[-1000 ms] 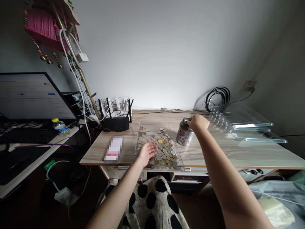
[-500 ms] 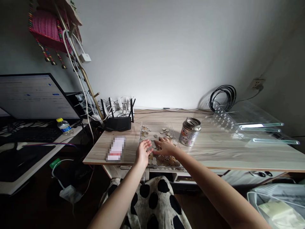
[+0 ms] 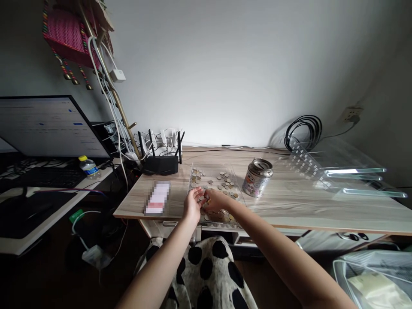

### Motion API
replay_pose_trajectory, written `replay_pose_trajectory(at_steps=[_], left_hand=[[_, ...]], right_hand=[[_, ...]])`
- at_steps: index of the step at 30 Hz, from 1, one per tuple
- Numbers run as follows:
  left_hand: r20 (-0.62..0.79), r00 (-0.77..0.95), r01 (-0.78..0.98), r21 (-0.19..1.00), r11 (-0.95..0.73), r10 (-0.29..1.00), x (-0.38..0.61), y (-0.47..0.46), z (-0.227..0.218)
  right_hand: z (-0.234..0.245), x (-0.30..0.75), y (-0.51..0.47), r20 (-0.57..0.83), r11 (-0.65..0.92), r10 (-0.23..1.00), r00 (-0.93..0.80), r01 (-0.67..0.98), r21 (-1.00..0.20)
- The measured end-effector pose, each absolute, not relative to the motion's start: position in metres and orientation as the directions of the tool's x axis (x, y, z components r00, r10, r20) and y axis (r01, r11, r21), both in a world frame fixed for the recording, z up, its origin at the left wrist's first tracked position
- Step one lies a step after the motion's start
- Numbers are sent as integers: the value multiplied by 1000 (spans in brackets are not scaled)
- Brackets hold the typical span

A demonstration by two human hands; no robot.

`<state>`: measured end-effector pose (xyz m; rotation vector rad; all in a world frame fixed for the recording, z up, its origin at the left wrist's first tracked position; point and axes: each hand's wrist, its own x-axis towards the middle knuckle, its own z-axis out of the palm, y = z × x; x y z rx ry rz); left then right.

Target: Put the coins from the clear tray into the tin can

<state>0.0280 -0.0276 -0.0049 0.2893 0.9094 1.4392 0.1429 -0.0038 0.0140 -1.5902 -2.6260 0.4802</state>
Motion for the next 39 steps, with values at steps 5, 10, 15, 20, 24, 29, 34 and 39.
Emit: replay_pose_trajectory(at_steps=[5,10,15,20,24,29,34,39], left_hand=[[-356,-166,-750,651,117,920,26,-28,-4],[-343,-179,-738,667,105,922,26,-29,-3],[-340,-207,-719,688,92,917,24,-29,-4],[-342,-195,-722,684,101,919,24,-28,-6],[-366,-110,-748,642,165,924,27,-27,-7],[-382,375,-716,460,525,845,30,-28,-3],[-335,356,-768,426,477,872,31,-29,1],[-356,293,-808,404,429,887,30,-28,-3]], right_hand=[[14,132,-6,-108,492,841,-530,834,-250],[22,128,-16,-183,495,796,-576,795,-350],[30,134,-23,-237,444,796,-557,803,-398],[28,145,-24,-404,337,727,-555,801,-495],[38,151,-21,-265,294,816,-514,763,-576],[62,152,-10,15,351,902,-432,711,-609],[60,147,-9,35,384,888,-459,697,-605],[63,154,-16,102,379,914,-393,734,-563]])
